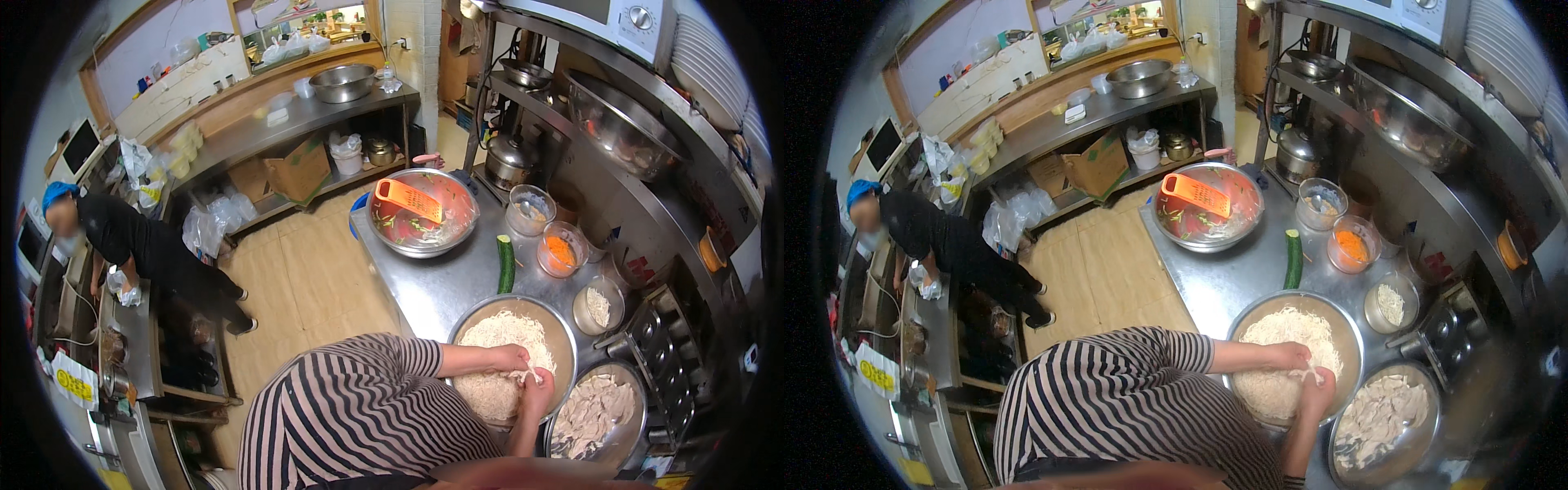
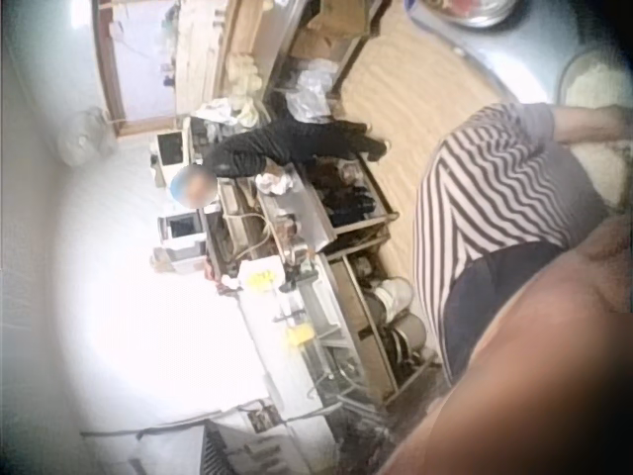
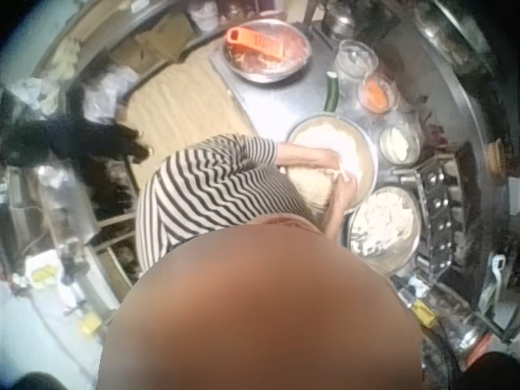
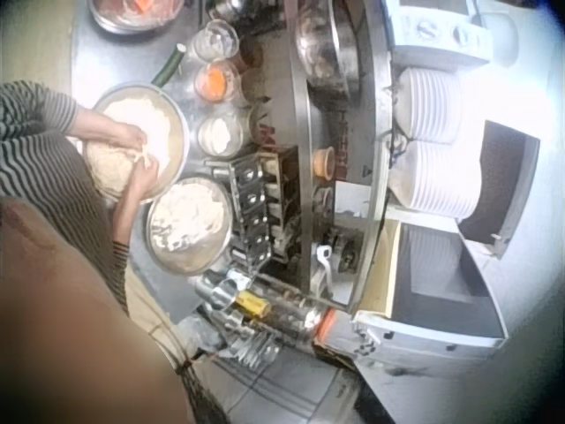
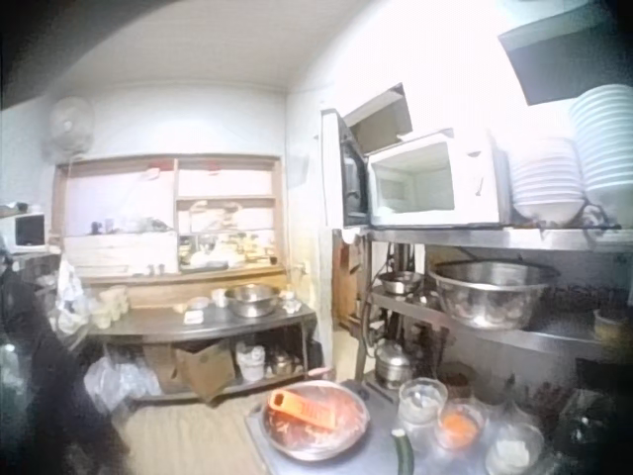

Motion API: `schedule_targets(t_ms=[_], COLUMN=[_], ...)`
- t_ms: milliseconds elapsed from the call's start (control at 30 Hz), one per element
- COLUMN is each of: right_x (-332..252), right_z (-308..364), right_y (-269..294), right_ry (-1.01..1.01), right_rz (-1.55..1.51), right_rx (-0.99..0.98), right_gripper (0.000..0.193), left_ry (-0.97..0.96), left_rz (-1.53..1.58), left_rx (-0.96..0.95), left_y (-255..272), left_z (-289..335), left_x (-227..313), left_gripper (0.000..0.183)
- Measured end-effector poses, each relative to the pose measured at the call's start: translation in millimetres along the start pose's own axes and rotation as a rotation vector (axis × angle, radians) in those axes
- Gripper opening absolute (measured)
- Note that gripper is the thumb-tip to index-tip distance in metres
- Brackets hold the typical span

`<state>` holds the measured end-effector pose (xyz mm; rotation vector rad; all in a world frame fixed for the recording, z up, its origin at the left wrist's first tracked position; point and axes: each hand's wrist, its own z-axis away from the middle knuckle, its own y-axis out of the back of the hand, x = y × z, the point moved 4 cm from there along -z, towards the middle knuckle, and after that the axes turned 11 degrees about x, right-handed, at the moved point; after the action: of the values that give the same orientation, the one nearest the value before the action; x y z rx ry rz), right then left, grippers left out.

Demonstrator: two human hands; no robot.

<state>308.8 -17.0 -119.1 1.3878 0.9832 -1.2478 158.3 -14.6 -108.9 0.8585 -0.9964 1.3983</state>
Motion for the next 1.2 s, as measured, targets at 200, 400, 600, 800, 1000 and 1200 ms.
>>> schedule_targets(t_ms=[200,400,600,800,1000,1200], right_x=[2,-6,-5,-2,8,-5], right_z=[1,1,4,0,-11,-8], right_y=[-6,-13,-14,-14,-4,-7], right_ry=[0.0,0.139,-0.021,0.401,0.098,0.133], right_rz=[0.07,0.105,-0.002,0.445,0.28,0.221], right_rx=[-0.08,-0.114,-0.133,-0.189,-0.128,-0.123], right_gripper=[0.022,0.014,0.012,0.023,0.019,0.019], left_ry=[0.036,-0.104,0.004,-0.298,-0.038,-0.284], left_rz=[-0.085,-0.044,0.036,-0.288,-0.092,-0.397], left_rx=[-0.014,0.094,0.142,0.072,0.026,0.07], left_y=[1,4,3,4,13,13], left_z=[-7,-2,4,9,4,-3], left_x=[-9,-3,-5,10,-3,-3], left_gripper=[0.016,0.026,0.026,0.017,0.012,0.011])
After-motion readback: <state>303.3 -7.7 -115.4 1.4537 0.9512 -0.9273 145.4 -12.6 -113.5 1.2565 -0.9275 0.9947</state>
